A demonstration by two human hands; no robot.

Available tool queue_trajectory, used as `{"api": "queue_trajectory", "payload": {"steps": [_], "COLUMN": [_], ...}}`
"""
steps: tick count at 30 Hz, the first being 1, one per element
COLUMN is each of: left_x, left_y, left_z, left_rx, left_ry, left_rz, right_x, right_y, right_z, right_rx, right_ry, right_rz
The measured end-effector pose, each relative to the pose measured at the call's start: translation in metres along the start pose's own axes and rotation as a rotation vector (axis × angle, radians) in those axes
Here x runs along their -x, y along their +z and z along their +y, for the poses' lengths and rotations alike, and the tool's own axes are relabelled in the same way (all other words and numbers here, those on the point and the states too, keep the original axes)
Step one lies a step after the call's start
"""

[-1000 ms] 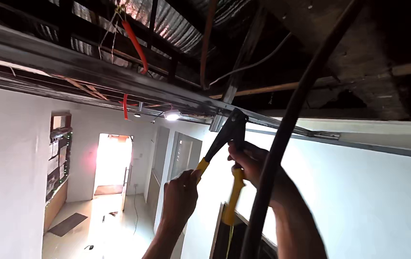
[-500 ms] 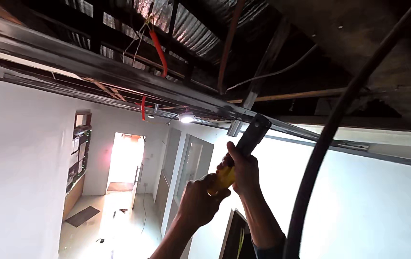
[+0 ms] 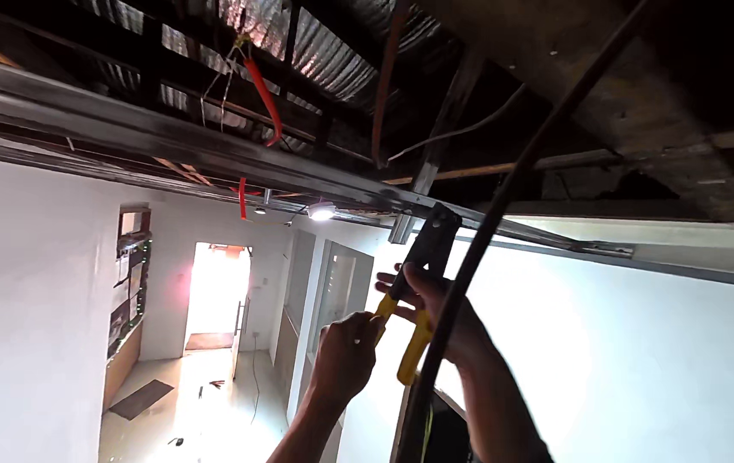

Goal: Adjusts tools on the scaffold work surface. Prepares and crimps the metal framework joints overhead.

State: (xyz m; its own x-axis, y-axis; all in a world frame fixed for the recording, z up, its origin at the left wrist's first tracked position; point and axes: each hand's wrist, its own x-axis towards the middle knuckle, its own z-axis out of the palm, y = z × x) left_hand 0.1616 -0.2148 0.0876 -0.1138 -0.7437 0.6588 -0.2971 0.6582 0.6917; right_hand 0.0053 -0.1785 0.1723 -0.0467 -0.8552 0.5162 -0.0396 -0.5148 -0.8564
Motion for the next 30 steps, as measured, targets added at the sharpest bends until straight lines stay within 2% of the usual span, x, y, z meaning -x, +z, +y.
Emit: {"api": "queue_trajectory", "payload": {"steps": [2,5,10,13,16,18,20,23,25,28,30], "left_x": [0.001,0.005,-0.001,-0.007,-0.008,-0.005,-0.004,0.001,0.005,0.010,0.012], "left_y": [-0.004,-0.014,-0.013,-0.016,-0.012,-0.011,-0.009,-0.003,-0.002,-0.010,-0.010], "left_z": [-0.005,0.000,-0.014,-0.015,-0.007,-0.004,0.001,0.007,0.004,0.007,0.009], "left_rx": [-0.035,-0.040,-0.017,0.098,0.093,0.029,0.013,0.021,0.036,0.050,0.016], "left_ry": [0.046,0.022,0.073,0.088,0.049,0.009,-0.004,0.004,0.051,0.079,0.037], "left_rz": [-0.006,-0.181,-0.105,-0.190,-0.089,-0.033,-0.016,0.018,-0.030,-0.192,-0.166], "right_x": [-0.006,-0.014,-0.028,-0.030,-0.006,0.015,0.021,0.003,-0.005,-0.014,-0.018], "right_y": [0.015,0.020,0.043,0.038,0.007,-0.016,-0.025,-0.002,0.012,0.020,0.024], "right_z": [0.013,0.021,0.028,0.025,-0.002,-0.031,-0.045,-0.021,-0.004,0.004,0.009], "right_rx": [-0.022,0.068,0.232,0.276,0.271,0.189,0.105,0.036,-0.004,0.046,0.077], "right_ry": [-0.077,-0.099,-0.153,-0.137,0.012,0.087,0.100,0.062,-0.010,-0.094,-0.106], "right_rz": [0.085,0.185,0.384,0.335,0.026,-0.093,-0.072,0.003,0.070,0.157,0.216]}}
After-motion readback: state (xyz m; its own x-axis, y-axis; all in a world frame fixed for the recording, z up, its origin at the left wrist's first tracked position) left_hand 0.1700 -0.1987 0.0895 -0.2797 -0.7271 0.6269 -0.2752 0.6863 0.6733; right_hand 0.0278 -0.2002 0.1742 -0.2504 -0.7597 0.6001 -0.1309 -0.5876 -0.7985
